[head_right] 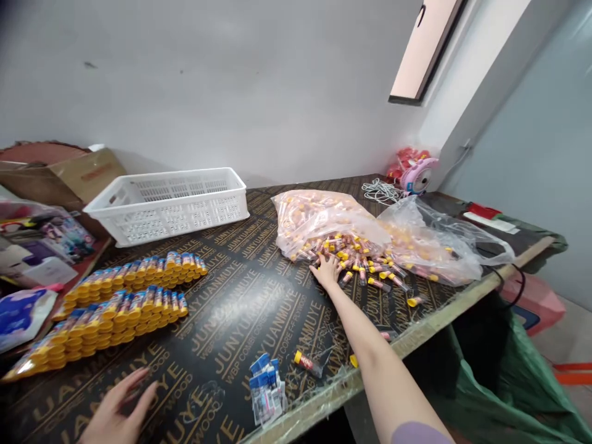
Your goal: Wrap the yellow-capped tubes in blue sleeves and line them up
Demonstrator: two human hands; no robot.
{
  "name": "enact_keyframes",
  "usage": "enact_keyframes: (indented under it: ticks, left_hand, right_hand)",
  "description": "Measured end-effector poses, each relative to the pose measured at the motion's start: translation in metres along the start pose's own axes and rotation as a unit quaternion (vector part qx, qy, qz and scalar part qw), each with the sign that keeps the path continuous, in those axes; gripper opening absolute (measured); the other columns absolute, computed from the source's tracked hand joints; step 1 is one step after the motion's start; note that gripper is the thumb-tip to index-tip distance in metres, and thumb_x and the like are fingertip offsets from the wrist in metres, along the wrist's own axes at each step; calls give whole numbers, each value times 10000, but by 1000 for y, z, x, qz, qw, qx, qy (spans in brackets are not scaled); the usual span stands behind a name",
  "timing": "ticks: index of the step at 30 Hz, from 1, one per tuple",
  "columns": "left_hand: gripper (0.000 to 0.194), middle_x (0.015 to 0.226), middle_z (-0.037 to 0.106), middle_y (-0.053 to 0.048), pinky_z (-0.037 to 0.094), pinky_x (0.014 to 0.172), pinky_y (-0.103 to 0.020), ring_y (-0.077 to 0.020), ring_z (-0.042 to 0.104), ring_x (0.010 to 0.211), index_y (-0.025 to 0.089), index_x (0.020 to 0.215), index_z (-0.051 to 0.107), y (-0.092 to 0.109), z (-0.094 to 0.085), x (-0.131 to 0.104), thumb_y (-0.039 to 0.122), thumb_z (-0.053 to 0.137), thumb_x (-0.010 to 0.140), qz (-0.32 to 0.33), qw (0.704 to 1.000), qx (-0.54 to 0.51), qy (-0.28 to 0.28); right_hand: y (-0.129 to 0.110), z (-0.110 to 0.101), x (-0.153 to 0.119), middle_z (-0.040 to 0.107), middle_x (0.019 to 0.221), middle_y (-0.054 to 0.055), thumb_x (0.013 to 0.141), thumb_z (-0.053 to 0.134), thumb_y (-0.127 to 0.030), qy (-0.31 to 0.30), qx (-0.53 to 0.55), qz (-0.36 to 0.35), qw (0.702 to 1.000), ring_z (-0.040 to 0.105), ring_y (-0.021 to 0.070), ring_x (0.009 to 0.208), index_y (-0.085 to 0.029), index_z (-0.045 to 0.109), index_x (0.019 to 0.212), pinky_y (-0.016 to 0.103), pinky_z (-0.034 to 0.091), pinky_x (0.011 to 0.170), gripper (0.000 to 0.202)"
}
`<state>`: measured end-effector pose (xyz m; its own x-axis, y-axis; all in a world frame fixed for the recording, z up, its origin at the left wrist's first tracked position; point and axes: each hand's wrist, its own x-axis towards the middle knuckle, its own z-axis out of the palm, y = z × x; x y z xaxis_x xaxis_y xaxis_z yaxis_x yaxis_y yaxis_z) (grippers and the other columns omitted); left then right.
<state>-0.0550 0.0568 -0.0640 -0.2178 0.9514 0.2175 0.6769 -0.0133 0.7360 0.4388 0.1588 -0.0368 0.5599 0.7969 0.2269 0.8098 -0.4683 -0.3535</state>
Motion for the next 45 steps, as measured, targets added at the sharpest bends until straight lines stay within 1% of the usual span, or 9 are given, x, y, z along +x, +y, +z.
enact_keyframes:
  ticks: [6, 11, 16, 23, 26, 32, 37, 40, 45]
  left_hand:
    - [301, 828, 672, -54, 498, 660, -306, -190, 618, 713, 192, 887, 659, 86, 59, -38, 432, 549, 741, 52, 967, -89, -234]
    - [274, 837, 652, -62, 449, 680, -289, -163, 580, 686, 187, 881, 678, 118, 86, -49, 378, 500, 801, 103, 940, -48, -322]
    - [266, 718, 637, -40, 398, 619, -271, -169, 562, 655, 177, 719, 639, 119, 91, -55, 417, 535, 770, 85, 946, -12, -312]
    - [111, 605, 588, 10, 363, 590, -237, -146, 535, 604, 185, 616, 552, 109, 96, -71, 261, 596, 684, 56, 943, -37, -327]
    - [116, 585, 575, 12, 353, 588, -239, -148, 530, 596, 189, 613, 543, 113, 94, -74, 254, 561, 707, 59, 940, -36, -334]
    - [135, 631, 621, 2, 355, 619, -253, -167, 567, 628, 207, 662, 562, 117, 90, -76, 242, 482, 764, 96, 935, -15, -341]
    - [145, 616, 596, 6, 368, 608, -248, -164, 555, 602, 210, 642, 543, 117, 86, -77, 285, 510, 761, 118, 941, -4, -317]
    - [159, 674, 589, -9, 382, 623, -249, -165, 549, 644, 196, 616, 542, 120, 82, -77, 308, 567, 726, 137, 944, -29, -298]
    - [242, 565, 527, 32, 379, 543, -227, -127, 496, 537, 189, 616, 500, 122, 81, -71, 382, 631, 682, 12, 925, -189, -331]
  right_hand:
    - [12, 15, 5, 367, 1294, 190, 830, 478, -487, -41, -45, -10, 998, 246, 360, 1219, -167, 466, 1238, 558, 209, 927, 518]
    - [20, 10, -3, 442, 1222, 200, 858, 408, -495, -68, -57, -9, 996, 257, 373, 1207, -136, 521, 1142, 563, 283, 880, 472]
    - [18, -2, -38, 473, 1222, 179, 851, 438, -455, -95, -50, -56, 993, 257, 365, 1240, -159, 527, 1144, 561, 302, 901, 426]
    - [19, -19, -154, 425, 1369, 62, 778, 552, -416, -177, -14, -201, 963, 224, 293, 1334, -276, 501, 1227, 466, 289, 992, 474]
    - [25, -27, -185, 367, 1430, 41, 761, 567, -399, -203, -2, -227, 953, 181, 299, 1362, -312, 483, 1249, 497, 256, 1004, 503]
    - [22, -50, -189, 325, 1449, 91, 766, 579, -431, -222, 43, -225, 948, 178, 344, 1352, -286, 495, 1254, 565, 150, 1023, 516]
    - [-2, -61, -204, 610, 1028, 72, 645, 706, -380, -270, 82, -317, 906, 520, 244, 1015, -219, 577, 1118, 358, 374, 898, 516]
    - [-11, -57, -216, 616, 837, 36, 615, 683, -218, -298, 73, -338, 890, 564, 208, 833, -200, 627, 941, 293, 419, 756, 331]
    - [-14, -62, -217, 595, 881, 48, 663, 553, -113, -276, 77, -306, 908, 569, 194, 805, -195, 580, 1024, 281, 426, 704, 371]
